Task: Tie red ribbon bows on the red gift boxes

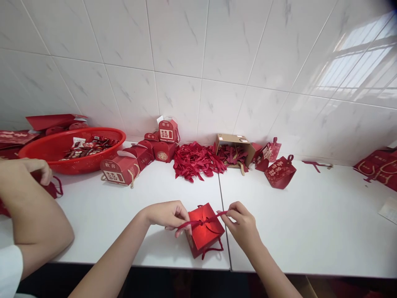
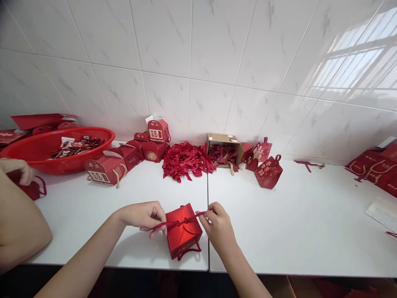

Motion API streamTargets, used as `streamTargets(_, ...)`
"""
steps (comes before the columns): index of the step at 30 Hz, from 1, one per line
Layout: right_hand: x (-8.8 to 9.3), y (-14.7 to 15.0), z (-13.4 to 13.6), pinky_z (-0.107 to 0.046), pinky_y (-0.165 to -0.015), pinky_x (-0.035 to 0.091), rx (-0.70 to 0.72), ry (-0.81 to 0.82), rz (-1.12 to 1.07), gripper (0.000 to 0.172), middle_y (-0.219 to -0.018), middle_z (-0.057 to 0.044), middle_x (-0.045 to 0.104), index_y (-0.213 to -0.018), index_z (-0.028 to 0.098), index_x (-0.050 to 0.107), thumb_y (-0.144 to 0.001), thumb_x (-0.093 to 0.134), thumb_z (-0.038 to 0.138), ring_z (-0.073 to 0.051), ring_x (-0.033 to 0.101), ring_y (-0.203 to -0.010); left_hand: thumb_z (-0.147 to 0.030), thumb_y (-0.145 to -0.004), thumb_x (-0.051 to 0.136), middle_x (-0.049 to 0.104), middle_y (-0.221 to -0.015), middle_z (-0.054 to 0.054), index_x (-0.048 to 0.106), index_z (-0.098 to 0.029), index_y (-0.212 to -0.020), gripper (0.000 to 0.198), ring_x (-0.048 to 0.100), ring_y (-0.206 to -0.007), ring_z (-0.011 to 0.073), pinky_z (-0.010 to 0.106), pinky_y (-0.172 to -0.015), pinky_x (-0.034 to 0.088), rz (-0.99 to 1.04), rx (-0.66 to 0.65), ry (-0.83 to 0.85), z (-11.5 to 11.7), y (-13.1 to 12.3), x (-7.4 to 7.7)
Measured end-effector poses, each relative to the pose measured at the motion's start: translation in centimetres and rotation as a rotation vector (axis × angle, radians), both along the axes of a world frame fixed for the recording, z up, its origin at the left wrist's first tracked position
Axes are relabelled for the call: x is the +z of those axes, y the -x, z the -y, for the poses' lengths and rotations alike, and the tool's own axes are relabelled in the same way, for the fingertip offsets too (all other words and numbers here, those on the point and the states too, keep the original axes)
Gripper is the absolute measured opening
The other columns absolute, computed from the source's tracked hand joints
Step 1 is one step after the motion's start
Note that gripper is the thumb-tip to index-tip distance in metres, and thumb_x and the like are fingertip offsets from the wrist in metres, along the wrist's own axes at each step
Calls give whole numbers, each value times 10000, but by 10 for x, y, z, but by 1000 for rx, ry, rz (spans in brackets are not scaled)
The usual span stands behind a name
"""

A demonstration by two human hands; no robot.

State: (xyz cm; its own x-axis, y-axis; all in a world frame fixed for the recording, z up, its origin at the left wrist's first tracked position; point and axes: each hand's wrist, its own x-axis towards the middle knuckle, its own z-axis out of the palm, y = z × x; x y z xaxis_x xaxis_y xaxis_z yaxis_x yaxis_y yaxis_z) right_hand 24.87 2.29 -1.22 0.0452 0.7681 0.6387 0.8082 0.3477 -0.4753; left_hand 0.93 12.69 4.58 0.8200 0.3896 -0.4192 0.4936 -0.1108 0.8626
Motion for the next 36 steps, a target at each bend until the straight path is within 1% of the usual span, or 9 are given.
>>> streamTargets(2, 1, 6, 0, -256, -465, 408, 45, -113, -73, 304, -717, -44, 523, -596, 183, 632, -878, 518, 189, -114, 486, -539, -396, -783, 610, 575, -541, 3, 762, -161, -812, 282, 355, -439, 75, 213, -445, 269, 100, 58, 17, 7, -4, 2)
streamTargets(4, 4, 13, 2, -246, -460, 407, 127, -126, -159, 260, -721, -44, 543, -622, 183, 659, -859, 552, 179, -115, 508, -555, -415, -804, 613, 544, -575, -7, 759, -145, -861, 312, 353, -487, 70, 201, -465, 275, 198, 184, 6, 19, -10, 1)
streamTargets(7, 6, 26, 4, -238, -470, 424, 224, 43, -337, 205, -724, -46, 571, -626, 184, 687, -817, 613, 193, -124, 541, -583, -361, -853, 565, 526, -660, -3, 740, -148, -820, 279, 431, -601, 94, 199, -543, 351, 310, 350, -94, 42, -21, -7)
streamTargets(12, 6, 45, 5, -258, -542, 460, 211, 325, -563, 159, -749, -45, 586, -627, 205, 721, -773, 660, 223, -149, 570, -650, -199, -879, 447, 514, -813, 23, 681, -175, -765, 261, 529, -703, 128, 234, -649, 438, 276, 533, -545, 71, -37, -29)
streamTargets(18, 13, 47, 2, -270, -584, 446, 188, 481, -575, 112, -808, -43, 578, -645, 185, 689, -721, 612, 156, -141, 546, -656, -120, -895, 348, 528, -955, 54, 673, -228, -1044, 374, 585, -734, 133, 250, -664, 491, 235, 470, -777, 78, -39, -39)
streamTargets(21, 22, 40, -3, -255, -562, 406, 191, 564, -534, 123, -754, -15, 546, -559, 177, 593, -649, 580, 95, -113, 487, -598, -118, -900, 375, 542, -1030, 67, 671, -233, -1056, 354, 614, -835, 149, 258, -741, 512, 260, 406, -845, 76, -35, -37)
streamTargets(26, 36, 26, -12, -237, -586, 391, 318, 723, -421, 110, -762, 11, 515, -547, 181, 519, -618, 556, 106, -102, 480, -629, -116, -906, 422, 527, -1236, 79, 664, -267, -1100, 345, 615, -994, 179, 284, -850, 514, 351, 241, -912, 63, -28, -37)
streamTargets(30, 41, 19, -18, -226, -586, 398, 403, 800, -362, 89, -798, 14, 513, -573, 179, 541, -590, 592, 107, -101, 487, -652, -102, -886, 473, 593, -1141, 74, 718, -246, -983, 301, 623, -981, 172, 271, -842, 517, 486, 192, -888, 48, -30, -43)
streamTargets(36, 40, 12, -20, -257, -666, 426, 412, 782, -325, 65, -840, -6, 545, -599, 185, 601, -622, 611, 125, -132, 535, -727, -57, -765, 544, 642, -1002, 57, 706, -201, -774, 217, 644, -838, 149, 243, -728, 524, 511, 345, -892, 45, -35, -46)
